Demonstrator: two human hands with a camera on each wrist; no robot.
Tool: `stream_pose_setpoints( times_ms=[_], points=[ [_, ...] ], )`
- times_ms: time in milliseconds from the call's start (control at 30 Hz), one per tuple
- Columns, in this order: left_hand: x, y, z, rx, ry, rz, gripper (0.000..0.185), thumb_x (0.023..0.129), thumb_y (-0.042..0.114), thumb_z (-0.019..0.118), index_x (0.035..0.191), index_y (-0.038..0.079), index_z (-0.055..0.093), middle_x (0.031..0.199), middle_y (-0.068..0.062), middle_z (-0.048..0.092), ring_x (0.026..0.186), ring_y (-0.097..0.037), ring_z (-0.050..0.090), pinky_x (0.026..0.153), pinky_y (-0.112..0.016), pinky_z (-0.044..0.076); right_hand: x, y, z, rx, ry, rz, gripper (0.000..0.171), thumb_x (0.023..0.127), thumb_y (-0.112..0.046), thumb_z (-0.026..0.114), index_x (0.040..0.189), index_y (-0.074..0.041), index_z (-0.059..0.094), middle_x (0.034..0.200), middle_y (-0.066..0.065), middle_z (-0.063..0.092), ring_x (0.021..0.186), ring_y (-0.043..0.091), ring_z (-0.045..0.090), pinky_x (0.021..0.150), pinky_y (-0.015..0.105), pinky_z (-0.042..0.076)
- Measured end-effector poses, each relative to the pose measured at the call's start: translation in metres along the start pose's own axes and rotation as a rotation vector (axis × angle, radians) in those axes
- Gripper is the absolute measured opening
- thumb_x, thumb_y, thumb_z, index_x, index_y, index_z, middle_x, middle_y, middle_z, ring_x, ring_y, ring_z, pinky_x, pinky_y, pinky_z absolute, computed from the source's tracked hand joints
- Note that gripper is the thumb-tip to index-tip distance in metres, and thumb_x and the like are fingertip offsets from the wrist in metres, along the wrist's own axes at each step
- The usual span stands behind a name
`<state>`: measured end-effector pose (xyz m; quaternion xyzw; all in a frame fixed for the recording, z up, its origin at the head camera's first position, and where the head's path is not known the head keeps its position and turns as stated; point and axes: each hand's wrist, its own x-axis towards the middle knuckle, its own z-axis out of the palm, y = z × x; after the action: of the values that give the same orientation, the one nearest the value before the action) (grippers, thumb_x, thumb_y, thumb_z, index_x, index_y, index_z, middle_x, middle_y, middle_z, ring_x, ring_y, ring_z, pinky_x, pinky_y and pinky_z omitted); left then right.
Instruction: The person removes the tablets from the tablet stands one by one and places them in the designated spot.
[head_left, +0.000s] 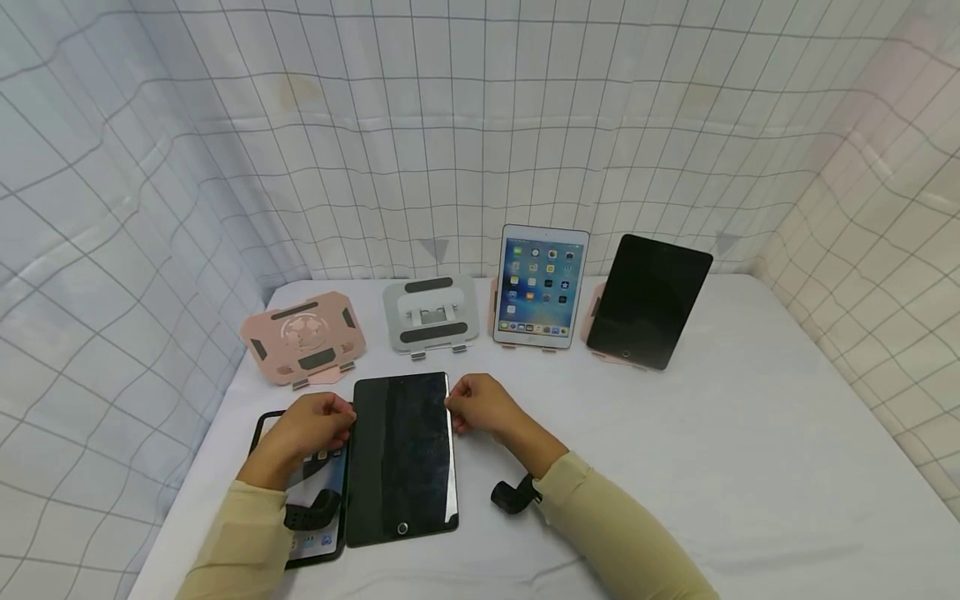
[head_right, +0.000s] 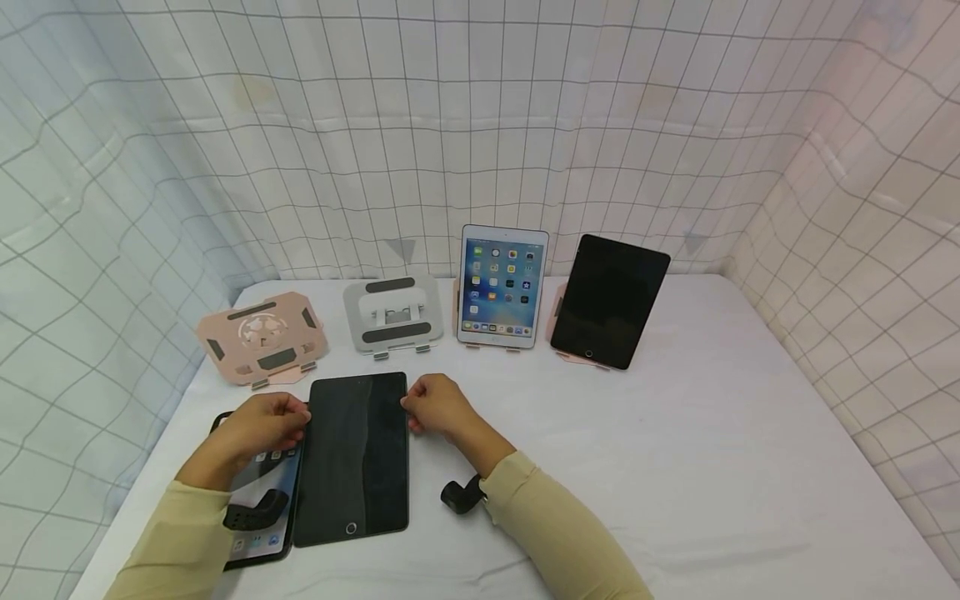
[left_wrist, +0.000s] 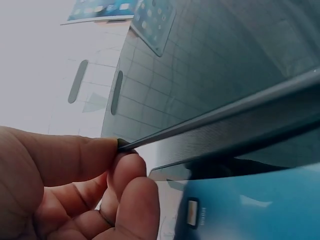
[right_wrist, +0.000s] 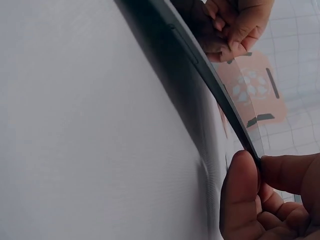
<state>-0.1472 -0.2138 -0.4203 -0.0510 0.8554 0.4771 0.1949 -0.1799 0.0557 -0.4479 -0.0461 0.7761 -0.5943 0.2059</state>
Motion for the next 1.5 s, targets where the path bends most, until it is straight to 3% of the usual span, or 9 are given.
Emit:
stream_pose_setpoints(
  times_ms=[133,367,500,933,1500],
  points=[
    [0.002,0.000,0.002,0.052,0.021,-0.005,0.013,0.099,0.006,0.053,0.102,-0.006,0.058,0.084,-0.011,0.058,0.074,-0.020,0.057,0.065,-0.031,0.055,0.000,0.001,0.001,-0.035,0.001,-0.009,0.012,0.096,-0.001,0.061,0.084,0.002,0.059,0.064,0.006,0.057,0.051,0.012,0.056,0.048,0.021,0.049],
    [0.003,0.007,0.004,0.207,0.041,0.051,0.011,0.096,0.005,0.055,0.088,-0.002,0.060,0.075,-0.009,0.057,0.063,-0.018,0.055,0.053,-0.031,0.048,-0.001,-0.003,0.000,-0.124,0.006,-0.001,0.016,0.096,-0.004,0.061,0.081,-0.001,0.059,0.061,0.006,0.058,0.050,0.012,0.056,0.048,0.022,0.048],
    [0.001,0.009,0.004,0.245,0.046,0.061,0.012,0.094,0.005,0.055,0.084,0.000,0.059,0.072,-0.007,0.056,0.062,-0.018,0.054,0.051,-0.031,0.046,0.001,-0.003,0.000,-0.188,0.002,-0.003,0.017,0.096,-0.006,0.062,0.080,-0.002,0.059,0.060,0.006,0.060,0.050,0.012,0.057,0.048,0.023,0.047],
    [0.003,0.012,0.008,0.328,0.079,0.031,0.013,0.095,0.007,0.057,0.084,0.000,0.058,0.070,-0.007,0.058,0.060,-0.017,0.057,0.051,-0.030,0.046,0.005,-0.003,0.000,-0.301,-0.021,-0.002,0.020,0.097,-0.007,0.063,0.078,-0.004,0.058,0.060,0.006,0.061,0.051,0.013,0.058,0.048,0.024,0.044],
    [0.001,0.013,0.010,0.314,0.083,-0.016,0.015,0.095,0.005,0.057,0.081,0.000,0.057,0.070,-0.009,0.059,0.059,-0.017,0.059,0.052,-0.029,0.048,0.002,-0.003,0.004,-0.388,0.008,-0.026,0.021,0.096,-0.010,0.065,0.076,-0.007,0.060,0.058,0.004,0.062,0.052,0.013,0.060,0.048,0.024,0.042]
  ],
)
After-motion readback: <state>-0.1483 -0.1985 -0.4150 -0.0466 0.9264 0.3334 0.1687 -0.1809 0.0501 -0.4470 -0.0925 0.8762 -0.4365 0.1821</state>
